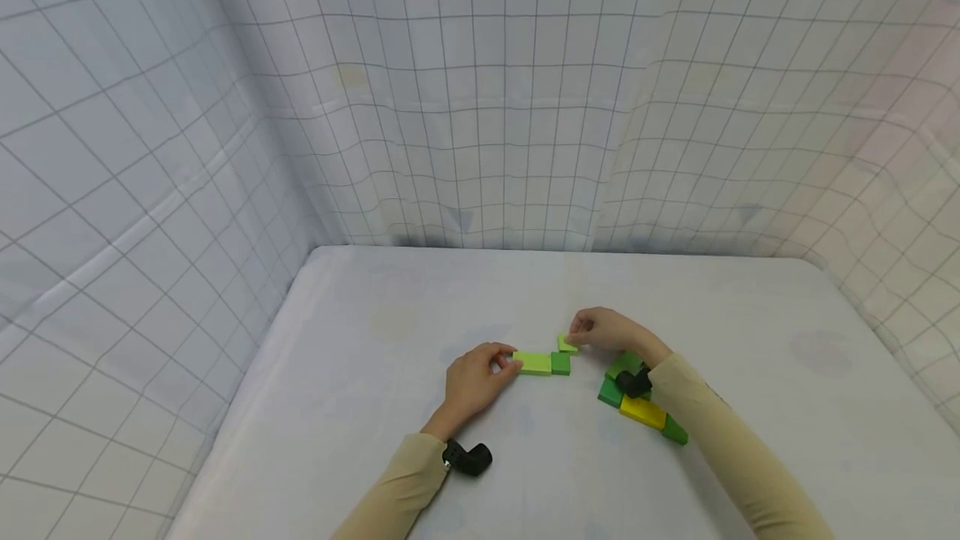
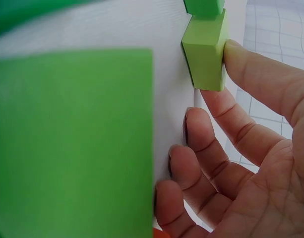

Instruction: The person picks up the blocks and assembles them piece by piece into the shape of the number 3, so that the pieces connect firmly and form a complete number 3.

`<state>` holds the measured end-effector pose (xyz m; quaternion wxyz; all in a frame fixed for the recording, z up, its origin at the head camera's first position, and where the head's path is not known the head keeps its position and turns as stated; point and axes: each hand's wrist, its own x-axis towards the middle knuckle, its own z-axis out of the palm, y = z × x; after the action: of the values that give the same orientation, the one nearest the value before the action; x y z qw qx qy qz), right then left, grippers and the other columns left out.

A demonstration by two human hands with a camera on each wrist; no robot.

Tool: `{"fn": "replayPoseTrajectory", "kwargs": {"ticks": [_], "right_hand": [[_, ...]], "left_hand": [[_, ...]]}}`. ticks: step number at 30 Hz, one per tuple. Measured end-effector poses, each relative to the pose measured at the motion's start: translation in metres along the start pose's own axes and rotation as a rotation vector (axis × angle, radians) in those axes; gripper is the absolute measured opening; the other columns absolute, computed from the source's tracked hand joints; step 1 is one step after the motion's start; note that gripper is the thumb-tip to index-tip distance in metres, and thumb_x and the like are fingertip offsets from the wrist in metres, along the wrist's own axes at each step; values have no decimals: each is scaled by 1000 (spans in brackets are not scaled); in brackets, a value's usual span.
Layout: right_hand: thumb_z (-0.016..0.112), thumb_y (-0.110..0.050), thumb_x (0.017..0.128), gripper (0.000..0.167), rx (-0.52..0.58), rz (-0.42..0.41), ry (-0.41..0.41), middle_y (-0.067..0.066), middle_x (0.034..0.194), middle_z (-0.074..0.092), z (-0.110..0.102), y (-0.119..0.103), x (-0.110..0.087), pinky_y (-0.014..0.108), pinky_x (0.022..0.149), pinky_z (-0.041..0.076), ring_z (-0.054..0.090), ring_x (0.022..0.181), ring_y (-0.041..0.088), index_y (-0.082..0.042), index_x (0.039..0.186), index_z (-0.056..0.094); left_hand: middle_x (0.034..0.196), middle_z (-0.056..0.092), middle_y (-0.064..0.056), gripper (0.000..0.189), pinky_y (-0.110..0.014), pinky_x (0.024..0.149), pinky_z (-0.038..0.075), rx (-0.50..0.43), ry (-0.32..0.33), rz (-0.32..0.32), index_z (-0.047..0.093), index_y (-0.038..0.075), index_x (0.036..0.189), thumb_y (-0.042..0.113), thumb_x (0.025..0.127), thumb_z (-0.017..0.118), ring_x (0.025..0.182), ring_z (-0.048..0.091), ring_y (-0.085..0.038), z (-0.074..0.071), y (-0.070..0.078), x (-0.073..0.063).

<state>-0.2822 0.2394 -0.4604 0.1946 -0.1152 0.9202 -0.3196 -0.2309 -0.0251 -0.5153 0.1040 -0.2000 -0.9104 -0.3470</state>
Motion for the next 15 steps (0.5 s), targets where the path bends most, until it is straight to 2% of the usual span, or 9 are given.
{"fn": "replayPoseTrajectory", "kwargs": {"ticks": [8, 15], "right_hand": [[66, -29, 90, 19, -3, -36, 8, 2, 83, 57, 1, -1, -2, 32, 67, 37, 46, 75, 18, -10, 91, 62], [67, -30, 89, 20, -3, -31, 10, 2, 82, 55, 3, 2, -3, 32, 66, 36, 45, 75, 18, -10, 92, 62]], "left_hand": [[77, 56, 17, 25, -21, 52, 34, 7, 5, -3, 72, 21, 102, 40, 88, 65, 57, 44, 1, 0, 0, 0], [77, 57, 16, 26, -21, 53, 34, 2, 6, 4, 72, 20, 102, 41, 88, 64, 58, 45, 1, 0, 0, 0]]}}
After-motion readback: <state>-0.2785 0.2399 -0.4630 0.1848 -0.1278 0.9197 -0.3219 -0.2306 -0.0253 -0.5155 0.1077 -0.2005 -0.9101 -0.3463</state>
